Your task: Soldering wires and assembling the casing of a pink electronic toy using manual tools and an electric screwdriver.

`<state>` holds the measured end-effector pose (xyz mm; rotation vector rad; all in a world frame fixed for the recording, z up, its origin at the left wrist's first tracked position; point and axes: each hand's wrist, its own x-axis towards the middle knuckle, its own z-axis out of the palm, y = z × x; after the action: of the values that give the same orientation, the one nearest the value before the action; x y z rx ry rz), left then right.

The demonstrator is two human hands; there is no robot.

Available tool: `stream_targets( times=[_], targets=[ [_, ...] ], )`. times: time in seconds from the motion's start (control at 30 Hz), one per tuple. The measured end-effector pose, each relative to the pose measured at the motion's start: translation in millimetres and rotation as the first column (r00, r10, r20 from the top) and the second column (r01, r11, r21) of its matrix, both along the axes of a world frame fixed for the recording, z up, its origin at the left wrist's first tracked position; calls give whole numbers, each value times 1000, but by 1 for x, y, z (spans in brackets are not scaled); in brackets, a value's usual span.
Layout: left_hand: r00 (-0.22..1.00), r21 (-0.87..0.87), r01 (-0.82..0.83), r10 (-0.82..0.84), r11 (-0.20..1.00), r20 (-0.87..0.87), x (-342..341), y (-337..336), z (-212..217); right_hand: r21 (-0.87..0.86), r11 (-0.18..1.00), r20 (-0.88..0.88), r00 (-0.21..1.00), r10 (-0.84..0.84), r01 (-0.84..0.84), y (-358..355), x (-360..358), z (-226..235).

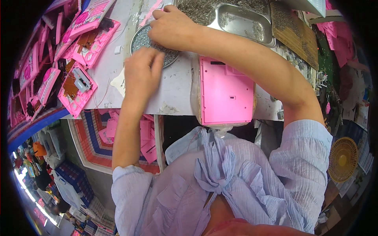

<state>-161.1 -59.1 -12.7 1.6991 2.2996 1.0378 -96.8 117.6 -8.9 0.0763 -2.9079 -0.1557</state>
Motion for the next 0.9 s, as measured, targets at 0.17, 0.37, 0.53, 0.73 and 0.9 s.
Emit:
stream_targets(
  times=[0.17, 0.37, 0.53, 0.73, 0.9],
  targets=[
    [927, -6, 246, -234, 969, 294, 56, 6, 30, -125, 992, -113, 994, 16, -31, 10, 3, 6],
    [946, -126, 312, -296, 942, 131, 66, 21, 35, -544, 819, 61, 982, -177, 181, 38, 127, 70],
    [947, -380, 320, -303, 868, 106, 62, 35, 50, -612, 687, 272, 920, -281, 391, 48, 219, 57],
    [942, -478, 330, -249, 814, 227, 60, 43, 59, -597, 686, 307, 908, -284, 416, 49, 218, 45],
    [916, -263, 351, -272, 898, 293, 57, 30, 37, -702, 474, 511, 840, -183, 531, 62, 202, 58]
  ],
)
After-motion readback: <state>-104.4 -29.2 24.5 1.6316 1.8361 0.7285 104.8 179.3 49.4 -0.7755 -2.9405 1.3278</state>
